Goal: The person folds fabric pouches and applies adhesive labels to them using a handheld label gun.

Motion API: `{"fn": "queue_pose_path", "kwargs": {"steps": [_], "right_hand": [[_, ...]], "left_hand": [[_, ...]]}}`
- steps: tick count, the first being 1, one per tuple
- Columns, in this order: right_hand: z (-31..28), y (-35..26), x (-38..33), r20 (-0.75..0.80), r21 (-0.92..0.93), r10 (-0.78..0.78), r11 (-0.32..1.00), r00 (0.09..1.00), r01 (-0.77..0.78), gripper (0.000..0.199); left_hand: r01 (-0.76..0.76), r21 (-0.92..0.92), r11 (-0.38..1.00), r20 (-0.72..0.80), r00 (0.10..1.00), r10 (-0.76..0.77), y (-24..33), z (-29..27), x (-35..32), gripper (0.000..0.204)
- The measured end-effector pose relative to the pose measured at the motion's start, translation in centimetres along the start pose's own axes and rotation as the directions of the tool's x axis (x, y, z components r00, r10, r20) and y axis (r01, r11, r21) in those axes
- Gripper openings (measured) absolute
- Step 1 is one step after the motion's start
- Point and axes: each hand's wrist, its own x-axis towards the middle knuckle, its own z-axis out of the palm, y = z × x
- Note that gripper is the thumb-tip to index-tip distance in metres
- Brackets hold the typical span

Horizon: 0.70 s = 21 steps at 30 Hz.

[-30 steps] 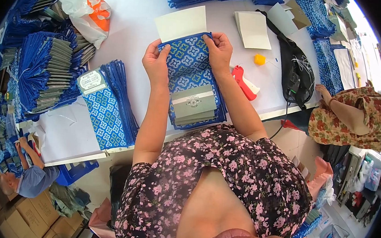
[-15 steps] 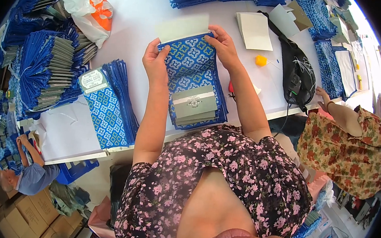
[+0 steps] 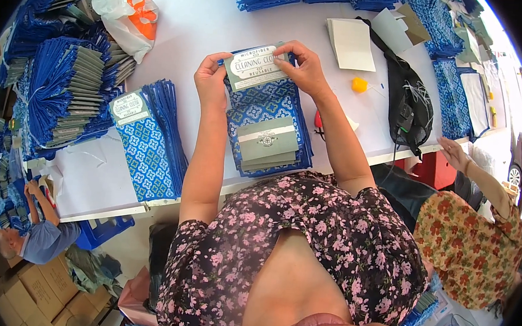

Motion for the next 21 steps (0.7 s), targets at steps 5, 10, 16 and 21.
{"fn": "queue_pose_path", "kwargs": {"steps": [5, 10, 16, 21], "right_hand": [[-0.5, 0.5, -0.4, -0.048, -0.003, 0.063, 0.998, 0.997, -0.063, 0.013], [-0.7, 1.4, -0.2, -0.054, 0.034, 0.087, 0.996, 0.995, -0.085, 0.014], [-1.0, 1.6, 0.0, -0.04, 0.049, 0.057, 0.997, 0.998, -0.055, 0.02], [-1.6, 0.6, -1.6, -0.126, 0.37, 0.239, 0.912, 0.963, -0.178, 0.04]], "left_hand": [[0.13, -0.035, 0.991, 0.156, 0.98, -0.123, 0.5, -0.4, 0.5, 0.022], [-0.355, 0.46, 0.814, 0.258, 0.931, 0.26, 2.4, 1.8, 1.6, 0.027], [-0.547, 0.812, 0.205, 0.582, 0.783, -0.218, 3.8, 6.2, 3.4, 0.027], [-0.458, 0.823, 0.337, 0.553, 0.781, -0.29, 2.2, 6.2, 5.0, 0.022]]}}
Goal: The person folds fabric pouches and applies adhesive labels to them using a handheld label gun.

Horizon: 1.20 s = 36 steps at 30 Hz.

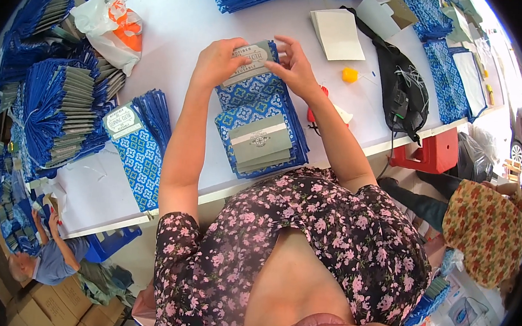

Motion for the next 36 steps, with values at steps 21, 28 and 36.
{"fn": "queue_pose_path", "kwargs": {"steps": [21, 28, 36], "right_hand": [[-4.0, 3.4, -3.7, 0.09, -0.198, 0.526, 0.842, 0.846, -0.502, 0.024], [-3.5, 2.8, -3.8, 0.118, -0.227, 0.53, 0.838, 0.84, -0.496, 0.027], [-2.5, 0.0, -3.6, -0.022, -0.542, 0.313, 0.794, 0.95, -0.275, 0.028]], "left_hand": [[0.045, -0.148, 0.988, 0.075, 0.997, -0.034, -2.0, 2.3, 3.0, 0.023], [0.039, -0.13, 0.991, 0.043, 0.998, -0.034, -2.0, 2.2, 3.0, 0.026], [0.039, -0.068, 0.997, 0.036, 0.999, -0.037, -2.1, 2.2, 2.6, 0.026]]}}
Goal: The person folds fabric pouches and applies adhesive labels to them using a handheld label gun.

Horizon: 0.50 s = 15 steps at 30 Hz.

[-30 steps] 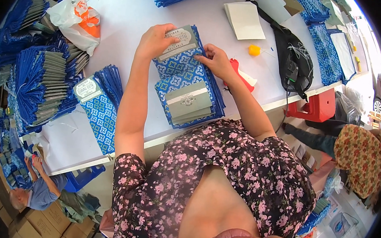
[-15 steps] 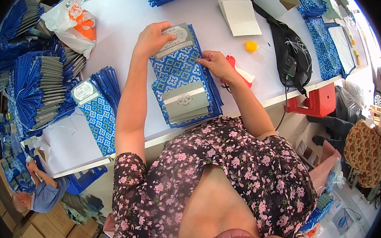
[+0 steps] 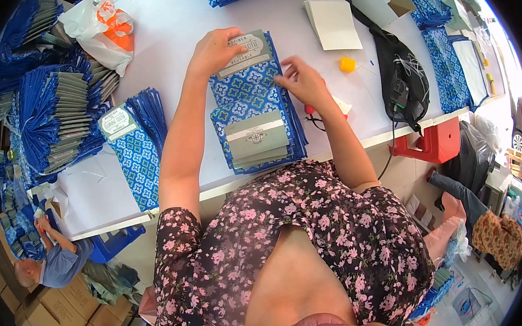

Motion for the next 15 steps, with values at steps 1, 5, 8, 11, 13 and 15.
{"fn": "queue_pose_path", "kwargs": {"steps": [1, 5, 8, 11, 13, 15], "right_hand": [[-0.2, -1.7, -0.4, -0.222, -0.392, -0.119, 0.92, 0.968, 0.023, 0.026], [2.0, -4.2, -0.7, 0.228, -0.411, -0.649, 0.611, 0.726, 0.676, 0.032], [4.4, -3.8, -0.9, 0.357, -0.641, -0.471, 0.504, 0.807, 0.578, 0.048], [4.4, -3.8, -1.3, 0.452, -0.656, -0.343, 0.497, 0.823, 0.567, 0.062], [4.2, -3.7, -1.3, 0.461, -0.649, -0.362, 0.485, 0.81, 0.586, 0.064], [3.6, -4.0, -1.1, 0.439, -0.574, -0.347, 0.601, 0.829, 0.556, 0.065]], "left_hand": [[-0.005, 0.008, 1.0, -0.008, 1.0, 0.005, -0.2, -0.1, -0.1, 0.026], [-0.021, 0.032, 0.999, -0.003, 1.0, 0.021, -0.4, -0.1, 0.2, 0.026], [-0.042, 0.009, 0.999, 0.002, 0.999, 0.042, -0.2, 0.2, 0.4, 0.026], [-0.035, 0.1, 0.994, -0.003, 0.999, 0.036, 0.2, 0.6, 0.0, 0.026], [-0.04, 0.043, 0.998, -0.033, 0.999, 0.041, -0.2, 0.7, 0.1, 0.025], [-0.051, 0.051, 0.997, -0.038, 0.998, 0.053, 0.4, 0.6, 0.1, 0.025]]}}
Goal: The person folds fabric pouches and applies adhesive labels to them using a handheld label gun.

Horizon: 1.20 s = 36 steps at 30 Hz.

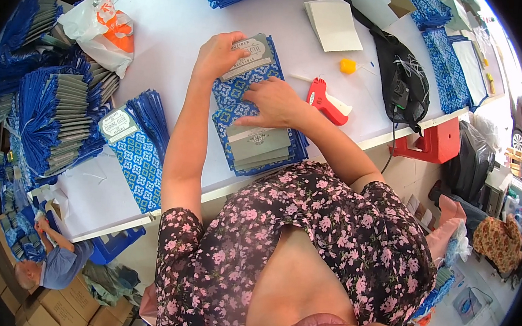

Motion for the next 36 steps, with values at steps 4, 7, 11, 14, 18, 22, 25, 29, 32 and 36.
{"fn": "queue_pose_path", "kwargs": {"steps": [4, 7, 11, 14, 18, 22, 25, 29, 32, 36], "right_hand": [[-1.0, 1.4, -0.8, -0.063, -0.013, -0.042, 0.999, 0.997, 0.041, 0.055], [-2.3, 3.5, -0.9, -0.446, 0.346, 0.273, 0.931, 0.853, -0.117, 0.037], [-2.5, 7.9, 0.7, -0.559, 0.578, 0.514, 0.804, 0.651, -0.139, 0.031], [-2.4, 9.6, 0.8, -0.344, 0.773, 0.541, 0.627, 0.767, -0.095, 0.027], [-3.0, 9.7, 0.5, -0.259, 0.863, 0.569, 0.499, 0.78, -0.078, 0.02], [-3.2, 9.7, 0.5, -0.273, 0.888, 0.571, 0.46, 0.774, -0.027, 0.019], [-3.1, 9.5, 0.7, -0.237, 0.937, 0.601, 0.35, 0.763, 0.015, 0.017], [-2.6, 9.6, 0.7, -0.242, 0.95, 0.612, 0.308, 0.753, 0.055, 0.017], [-2.6, 9.4, 0.6, -0.247, 0.954, 0.618, 0.291, 0.746, 0.074, 0.017], [-2.8, 8.8, 0.9, -0.224, 0.965, 0.64, 0.251, 0.735, 0.076, 0.017]], "left_hand": [[0.001, -0.015, 1.0, 0.026, 1.0, -0.001, 1.5, 0.2, 0.3, 0.024], [0.007, -0.022, 1.0, 0.028, 1.0, -0.006, 1.4, 0.1, 0.0, 0.023], [0.012, -0.019, 1.0, 0.032, 0.999, -0.012, 3.5, -0.1, 0.6, 0.022], [0.012, -0.012, 1.0, 0.058, 0.998, -0.012, 4.0, 0.2, 0.7, 0.022], [0.014, -0.035, 0.999, 0.067, 0.998, -0.011, 4.2, 0.0, 0.7, 0.022], [0.018, 0.0, 1.0, 0.093, 0.996, -0.018, 4.4, 0.0, 0.9, 0.023], [0.015, -0.008, 1.0, 0.099, 0.995, -0.014, 4.3, 0.0, 0.9, 0.023], [-0.005, 0.009, 1.0, 0.085, 0.996, 0.004, 4.4, 0.2, 0.8, 0.023], [-0.05, 0.048, 0.998, 0.06, 0.997, 0.047, 4.7, 0.0, 0.5, 0.023], [-0.035, 0.069, 0.997, 0.085, 0.996, 0.03, 4.7, -0.5, 0.4, 0.023]]}}
